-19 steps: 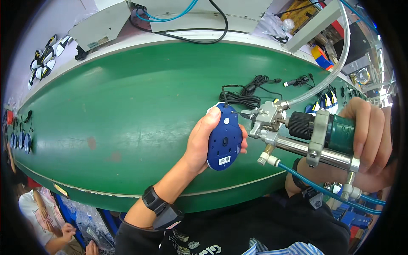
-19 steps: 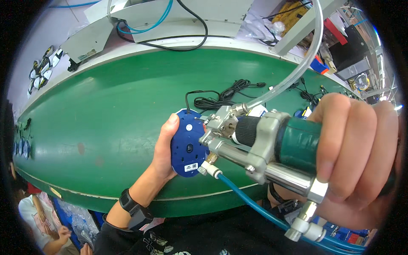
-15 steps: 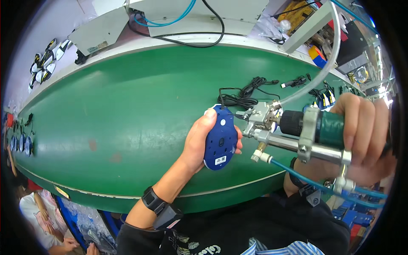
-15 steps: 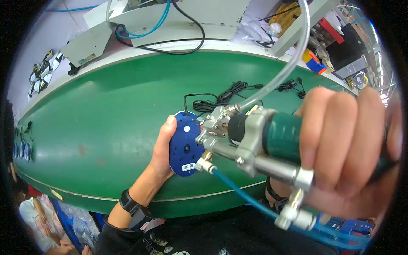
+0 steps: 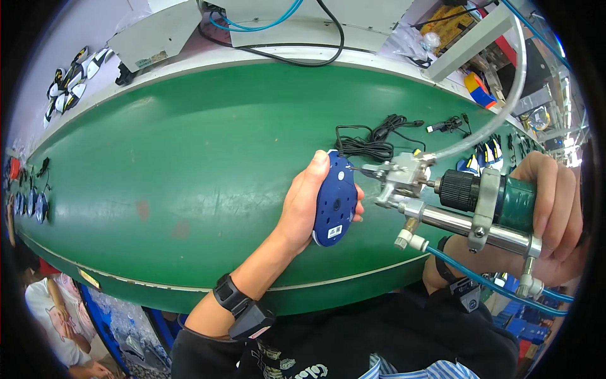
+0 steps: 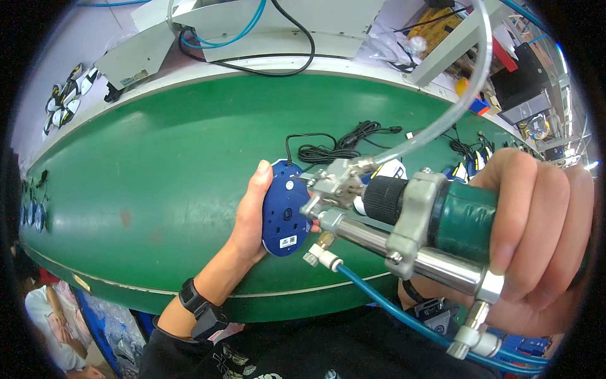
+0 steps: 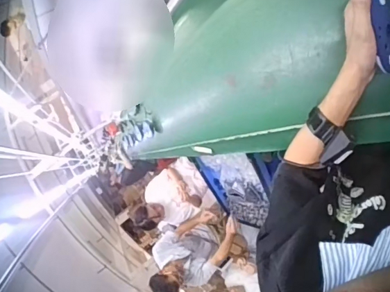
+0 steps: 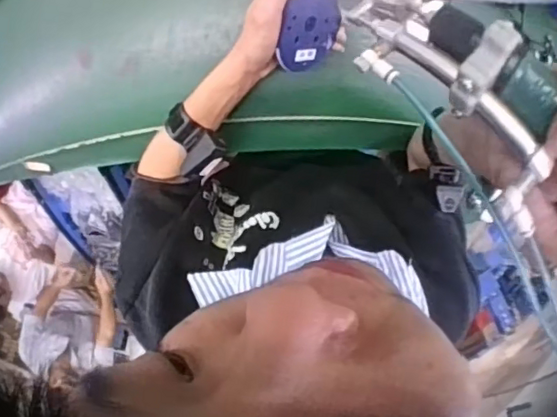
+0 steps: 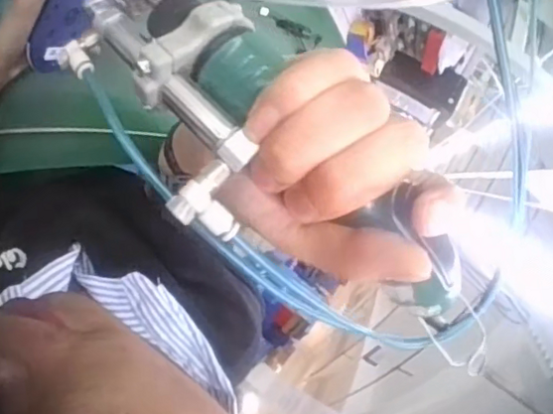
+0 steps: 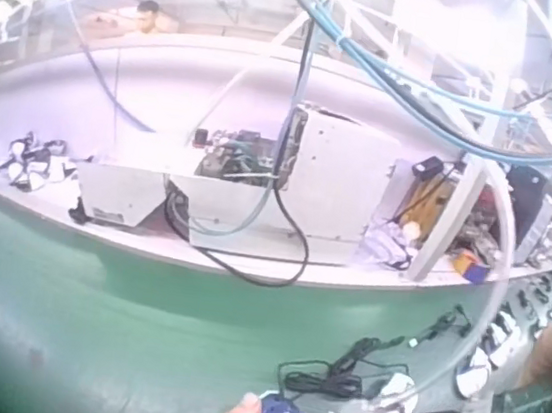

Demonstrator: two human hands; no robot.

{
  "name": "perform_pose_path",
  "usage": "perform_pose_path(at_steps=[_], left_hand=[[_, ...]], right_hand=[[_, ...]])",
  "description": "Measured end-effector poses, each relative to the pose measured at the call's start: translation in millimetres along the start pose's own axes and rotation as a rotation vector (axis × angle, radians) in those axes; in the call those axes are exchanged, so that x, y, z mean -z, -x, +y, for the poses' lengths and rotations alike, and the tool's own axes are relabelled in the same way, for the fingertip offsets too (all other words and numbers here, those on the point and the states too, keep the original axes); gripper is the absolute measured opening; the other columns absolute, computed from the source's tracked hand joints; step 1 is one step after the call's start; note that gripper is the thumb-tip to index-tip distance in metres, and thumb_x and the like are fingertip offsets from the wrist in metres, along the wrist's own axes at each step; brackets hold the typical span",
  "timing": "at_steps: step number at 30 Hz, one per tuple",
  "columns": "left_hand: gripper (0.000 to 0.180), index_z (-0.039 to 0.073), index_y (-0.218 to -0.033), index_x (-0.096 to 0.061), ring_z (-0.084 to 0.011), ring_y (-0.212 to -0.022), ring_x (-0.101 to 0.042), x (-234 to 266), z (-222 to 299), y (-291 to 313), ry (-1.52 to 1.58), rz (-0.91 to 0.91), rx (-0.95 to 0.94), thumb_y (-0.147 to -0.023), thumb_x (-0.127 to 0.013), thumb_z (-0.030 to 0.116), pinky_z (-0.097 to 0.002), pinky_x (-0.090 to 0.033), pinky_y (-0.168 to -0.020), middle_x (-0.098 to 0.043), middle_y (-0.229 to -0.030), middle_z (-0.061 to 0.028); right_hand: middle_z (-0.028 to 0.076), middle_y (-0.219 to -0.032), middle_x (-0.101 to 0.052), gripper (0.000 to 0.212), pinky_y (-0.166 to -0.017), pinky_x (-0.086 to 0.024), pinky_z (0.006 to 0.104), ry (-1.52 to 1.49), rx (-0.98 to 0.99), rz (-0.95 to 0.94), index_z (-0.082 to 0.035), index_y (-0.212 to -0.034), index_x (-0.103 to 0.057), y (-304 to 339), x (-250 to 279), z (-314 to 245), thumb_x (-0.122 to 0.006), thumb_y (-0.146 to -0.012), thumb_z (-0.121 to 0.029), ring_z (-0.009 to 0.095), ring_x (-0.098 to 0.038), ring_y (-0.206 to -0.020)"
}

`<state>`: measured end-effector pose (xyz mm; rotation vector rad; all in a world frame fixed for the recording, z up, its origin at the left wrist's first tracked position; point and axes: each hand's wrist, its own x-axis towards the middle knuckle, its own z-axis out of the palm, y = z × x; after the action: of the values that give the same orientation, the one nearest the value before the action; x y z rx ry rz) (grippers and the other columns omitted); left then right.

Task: Using an automated screwdriver tool to fasten the bottom component of computer mice on an assembly line.

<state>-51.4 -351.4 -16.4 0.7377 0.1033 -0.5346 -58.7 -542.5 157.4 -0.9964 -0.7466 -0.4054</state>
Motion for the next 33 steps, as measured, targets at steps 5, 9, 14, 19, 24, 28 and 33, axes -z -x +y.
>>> perform_pose_path(at_steps=[5,9,14,19,24,28,33], left_hand=[[0.06,0.0,-0.104,-0.052,-0.0197,-0.073,-0.067,-2,2,2,-0.039,-0.038,-0.057,-0.097,-0.038,0.057,-0.034,-0.059,-0.066,-0.063,-0.086,-0.0144],[0.058,0.0,-0.104,-0.052,-0.0193,-0.072,-0.066,-4,2,3,-0.036,-0.038,-0.051,-0.097,-0.038,0.056,-0.0336,-0.059,-0.066,-0.063,-0.085,-0.0143],[0.055,0.0,-0.104,-0.051,-0.0185,-0.071,-0.066,-7,0,6,-0.069,-0.055,-0.095,-0.099,-0.038,0.052,-0.0328,-0.058,-0.065,-0.063,-0.085,-0.0145],[0.056,-0.001,-0.103,-0.051,-0.0189,-0.069,-0.066,-5,6,2,-0.107,0.032,-0.127,-0.098,-0.038,0.053,-0.0323,-0.057,-0.063,-0.063,-0.083,-0.0142],[0.061,-0.002,-0.1,-0.052,-0.0212,-0.068,-0.066,3,7,-4,-0.068,0.132,-0.243,-0.097,-0.036,0.057,-0.0332,-0.058,-0.064,-0.063,-0.082,-0.0145],[0.063,-0.002,-0.1,-0.052,-0.0225,-0.071,-0.067,3,7,-2,0.016,0.058,-0.214,-0.097,-0.035,0.058,-0.0354,-0.058,-0.065,-0.063,-0.083,-0.016],[0.062,-0.002,-0.103,-0.052,-0.0238,-0.073,-0.067,-5,11,7,-0.01,-0.054,-0.106,-0.097,-0.035,0.057,-0.0361,-0.058,-0.066,-0.063,-0.086,-0.0176]], right_hand=[[-0.006,-0.051,-0.054,0.035,-0.061,-0.043,0.0161,-0.025,-0.114,-0.066,-0.021,-0.046,-0.047,0,2,-5,-0.062,-0.076,-0.011,0.003,-0.053,-0.052],[-0.006,-0.051,-0.054,0.036,-0.062,-0.044,0.0153,0.002,-0.159,-0.113,-0.021,-0.047,-0.049,-2,9,-9,-0.064,-0.078,-0.012,0.003,-0.053,-0.053],[-0.007,-0.053,-0.053,0.036,-0.065,-0.045,0.0151,-0.077,-0.182,-0.252,-0.021,-0.05,-0.046,3,16,-11,-0.062,-0.081,-0.01,0.002,-0.052,-0.053],[-0.01,-0.053,-0.05,0.032,-0.064,-0.043,0.0125,-0.003,-0.104,-0.189,-0.022,-0.057,-0.047,-3,3,-8,-0.06,-0.083,-0.01,-0.002,-0.049,-0.051],[0.0,-0.053,-0.054,0.02,-0.052,-0.05,0.0131,-0.218,-0.471,-0.169,-0.002,-0.067,-0.054,11,33,-69,-0.072,-0.075,0.0,0.006,-0.054,-0.046],[-0.003,-0.055,-0.054,0.015,-0.054,-0.047,0.0112,-0.069,-0.049,-0.069,-0.006,-0.068,-0.053,20,30,-37,-0.065,-0.077,-0.001,0.003,-0.053,-0.048],[-0.006,-0.058,-0.054,0.014,-0.057,-0.043,0.0088,-0.03,0.04,-0.014,-0.01,-0.069,-0.052,31,46,-50,-0.055,-0.08,-0.003,-0.001,-0.053,-0.051]])
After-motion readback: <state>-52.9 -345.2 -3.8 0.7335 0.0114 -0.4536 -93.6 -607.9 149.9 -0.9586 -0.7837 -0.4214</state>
